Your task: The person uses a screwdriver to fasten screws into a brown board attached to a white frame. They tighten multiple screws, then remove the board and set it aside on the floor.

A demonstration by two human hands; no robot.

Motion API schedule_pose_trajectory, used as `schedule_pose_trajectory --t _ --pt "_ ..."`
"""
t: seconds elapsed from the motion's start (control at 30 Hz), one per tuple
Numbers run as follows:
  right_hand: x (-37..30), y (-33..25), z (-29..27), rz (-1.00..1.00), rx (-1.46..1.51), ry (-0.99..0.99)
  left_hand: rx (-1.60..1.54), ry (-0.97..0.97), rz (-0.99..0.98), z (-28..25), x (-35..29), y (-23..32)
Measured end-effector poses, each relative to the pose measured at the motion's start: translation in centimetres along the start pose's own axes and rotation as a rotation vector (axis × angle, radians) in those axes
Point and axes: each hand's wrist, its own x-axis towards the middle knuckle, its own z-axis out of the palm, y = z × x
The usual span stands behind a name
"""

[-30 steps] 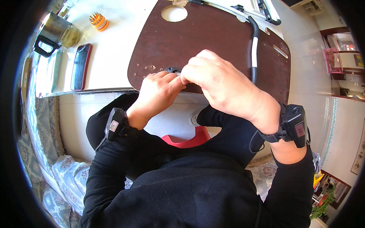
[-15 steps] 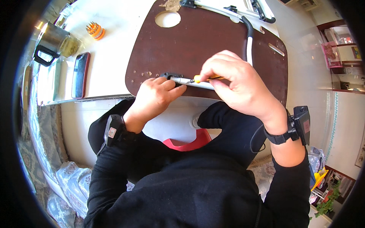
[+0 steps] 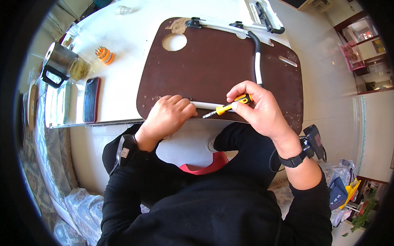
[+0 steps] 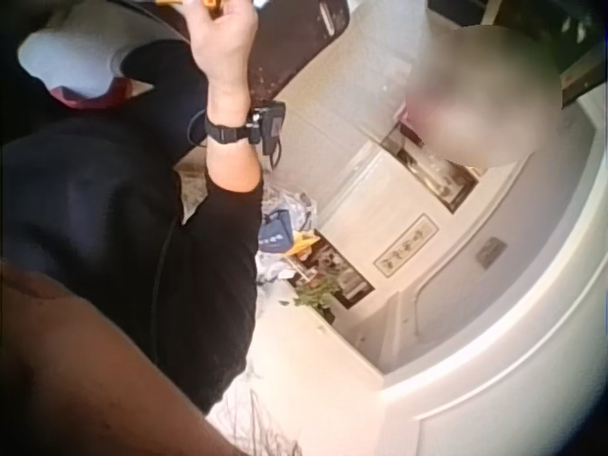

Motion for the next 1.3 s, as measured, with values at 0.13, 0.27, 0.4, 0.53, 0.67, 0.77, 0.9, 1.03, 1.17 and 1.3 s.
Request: schedule_pose_trajectory --t 0.13,0.27,0.4,0.53,0.67,0.77,0.9,1.03,1.17,1.3 --pt "0.6 1.9 -0.3 0.398 0.758 0.161 -0.644 0.341 -0.581 0.1 0.6 0.1" --pt "1.4 3.5 -1.2 0.487 1.080 0.086 -1.626 0.544 -0.956 -1.5 1.8 -2.5" --pt "2.1 5.4 -3.5 0.429 1.161 0.179 -1.820 0.563 -1.173 -2.8 4.8 -2.8" --pt "3.1 7.9 -6.4 0.339 1.294 0.347 -1.844 0.346 -1.075 -3.0 12.5 -3.1" --pt "1.9 9.7 -8.6 0.348 1.337 0.551 -1.757 0.212 -1.086 0.7 22.9 -4.9" --pt "-0.8 10.2 -10.3 0.258 1.342 0.512 -1.644 0.261 -1.182 5.5 30.3 -6.4" --pt "-4.4 10.6 -13.1 0.164 1.341 0.532 -1.747 0.376 -1.219 11.6 37.8 -8.8" --pt "-6.5 10.8 -14.7 0.146 1.443 0.581 -1.811 0.389 -1.244 16.2 41.9 -10.8" --pt "-7.5 10.3 -15.5 0.106 1.516 0.571 -1.841 0.369 -1.116 17.6 42.9 -11.4" --pt "-7.8 9.4 -15.7 0.076 1.424 0.511 -1.752 0.280 -1.028 16.0 42.2 -10.4"
